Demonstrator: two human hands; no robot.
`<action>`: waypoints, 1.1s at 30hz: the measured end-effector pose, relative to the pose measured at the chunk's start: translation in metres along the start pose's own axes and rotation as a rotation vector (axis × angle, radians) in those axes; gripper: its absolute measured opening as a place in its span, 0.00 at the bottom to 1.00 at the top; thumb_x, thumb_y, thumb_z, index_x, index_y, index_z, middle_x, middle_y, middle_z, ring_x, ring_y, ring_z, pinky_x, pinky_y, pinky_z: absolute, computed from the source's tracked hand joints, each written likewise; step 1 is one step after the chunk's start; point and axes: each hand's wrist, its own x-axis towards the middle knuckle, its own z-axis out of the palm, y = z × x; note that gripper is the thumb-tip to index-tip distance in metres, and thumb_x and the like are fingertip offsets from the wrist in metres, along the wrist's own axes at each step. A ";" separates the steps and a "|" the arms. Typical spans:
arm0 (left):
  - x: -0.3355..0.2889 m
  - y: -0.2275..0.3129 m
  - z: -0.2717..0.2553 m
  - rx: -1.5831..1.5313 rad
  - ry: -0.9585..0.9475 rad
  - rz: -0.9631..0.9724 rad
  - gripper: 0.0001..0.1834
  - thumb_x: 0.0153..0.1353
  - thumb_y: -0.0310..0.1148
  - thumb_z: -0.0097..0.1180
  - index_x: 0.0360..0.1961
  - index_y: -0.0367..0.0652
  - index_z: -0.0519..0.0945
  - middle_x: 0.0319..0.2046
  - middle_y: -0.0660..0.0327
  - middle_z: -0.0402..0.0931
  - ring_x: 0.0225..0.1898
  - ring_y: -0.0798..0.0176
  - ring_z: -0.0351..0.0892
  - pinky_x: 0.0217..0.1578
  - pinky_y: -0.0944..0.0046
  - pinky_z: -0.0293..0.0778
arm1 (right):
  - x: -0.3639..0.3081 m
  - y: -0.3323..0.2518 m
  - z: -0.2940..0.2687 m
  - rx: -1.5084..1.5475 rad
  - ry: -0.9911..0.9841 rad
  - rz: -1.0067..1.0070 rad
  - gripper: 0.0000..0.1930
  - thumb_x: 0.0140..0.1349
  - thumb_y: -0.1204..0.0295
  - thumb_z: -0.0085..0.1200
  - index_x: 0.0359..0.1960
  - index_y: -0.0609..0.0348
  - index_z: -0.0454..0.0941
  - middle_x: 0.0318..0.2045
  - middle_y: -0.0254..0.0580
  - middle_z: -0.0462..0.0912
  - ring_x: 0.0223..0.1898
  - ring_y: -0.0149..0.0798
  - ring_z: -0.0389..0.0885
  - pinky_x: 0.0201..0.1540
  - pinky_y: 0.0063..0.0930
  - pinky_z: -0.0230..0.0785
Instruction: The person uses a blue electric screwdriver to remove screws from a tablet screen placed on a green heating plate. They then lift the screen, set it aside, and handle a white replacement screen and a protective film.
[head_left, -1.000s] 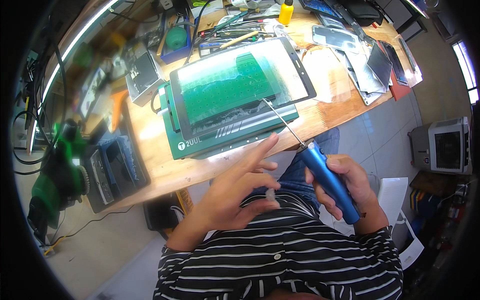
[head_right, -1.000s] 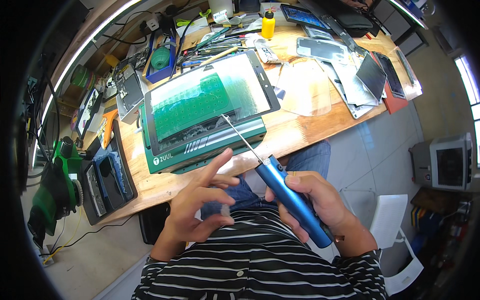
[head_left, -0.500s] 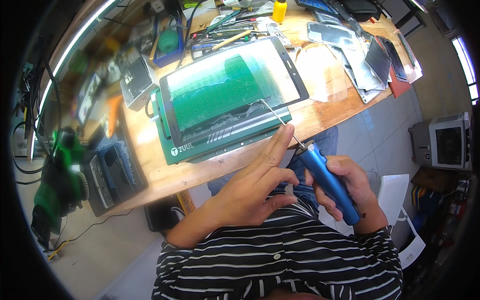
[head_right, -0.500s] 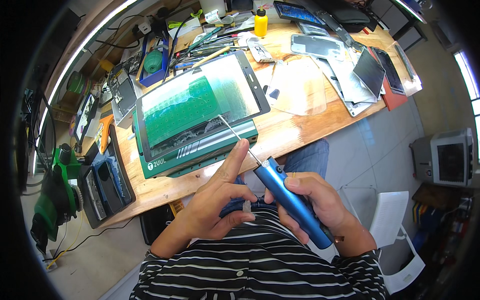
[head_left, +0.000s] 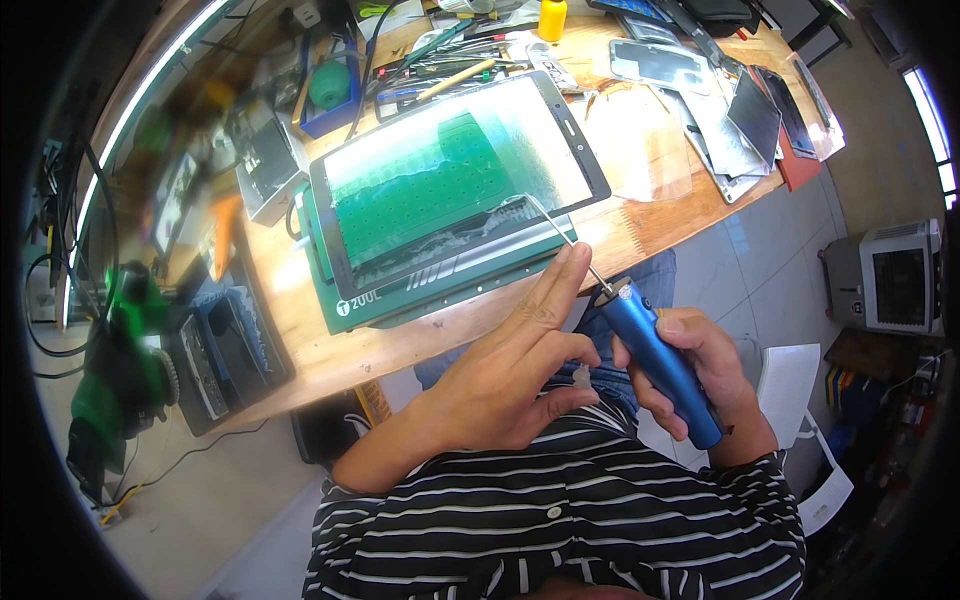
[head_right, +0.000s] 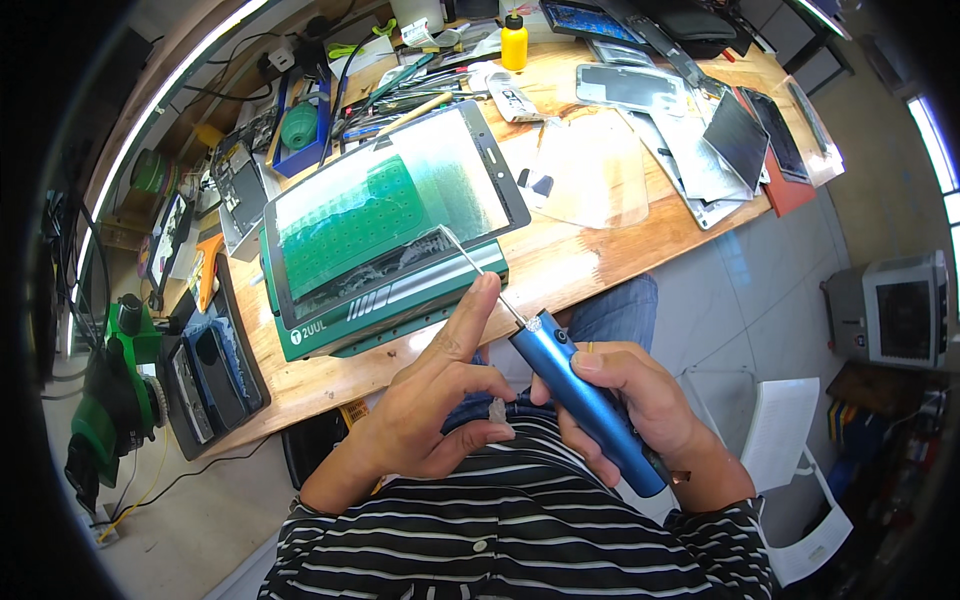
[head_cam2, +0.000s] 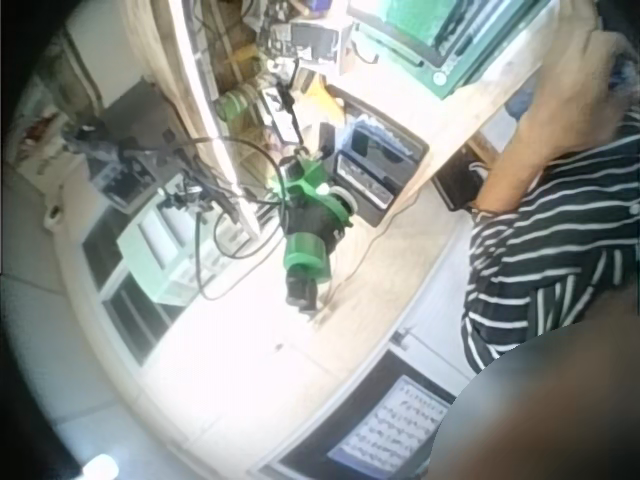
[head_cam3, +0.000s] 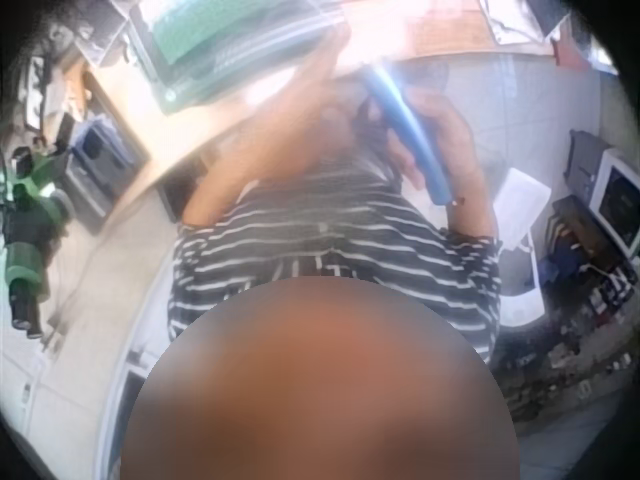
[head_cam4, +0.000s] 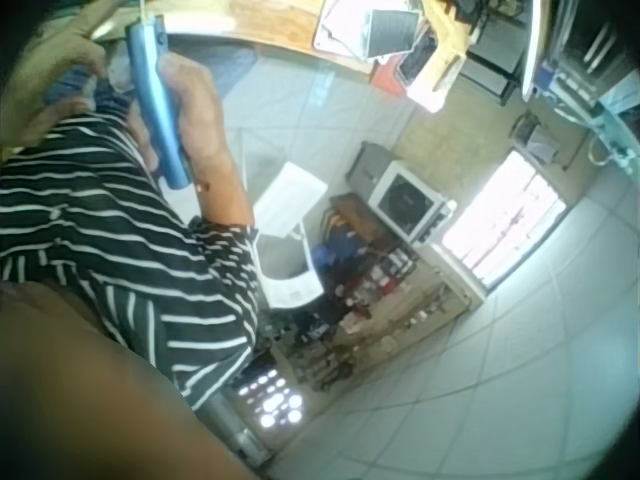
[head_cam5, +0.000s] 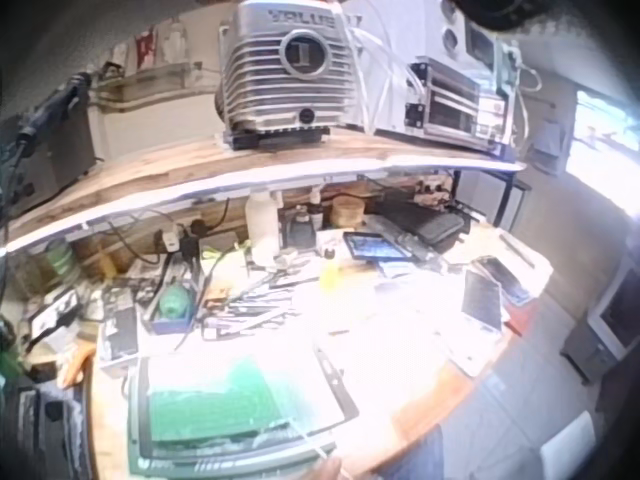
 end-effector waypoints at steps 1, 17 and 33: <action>0.001 0.000 0.000 0.001 0.001 0.001 0.20 0.54 0.32 0.72 0.44 0.43 0.75 0.74 0.31 0.44 0.76 0.29 0.43 0.66 0.47 0.61 | 0.000 0.000 0.000 0.003 0.001 0.000 0.25 0.72 0.57 0.40 0.45 0.75 0.73 0.14 0.51 0.75 0.08 0.38 0.74 0.10 0.23 0.67; 0.009 0.002 0.002 0.041 -0.024 0.002 0.21 0.52 0.31 0.73 0.43 0.43 0.75 0.74 0.30 0.45 0.76 0.30 0.44 0.64 0.50 0.64 | -0.005 -0.002 -0.006 -0.008 0.009 -0.012 0.26 0.72 0.56 0.40 0.45 0.75 0.73 0.14 0.49 0.75 0.08 0.36 0.73 0.10 0.22 0.67; 0.017 0.006 0.006 0.017 -0.034 0.007 0.21 0.49 0.27 0.74 0.39 0.40 0.73 0.73 0.31 0.45 0.75 0.32 0.45 0.71 0.45 0.54 | -0.011 -0.002 -0.011 0.006 0.021 -0.033 0.25 0.73 0.57 0.38 0.44 0.74 0.73 0.15 0.49 0.76 0.08 0.35 0.73 0.10 0.21 0.67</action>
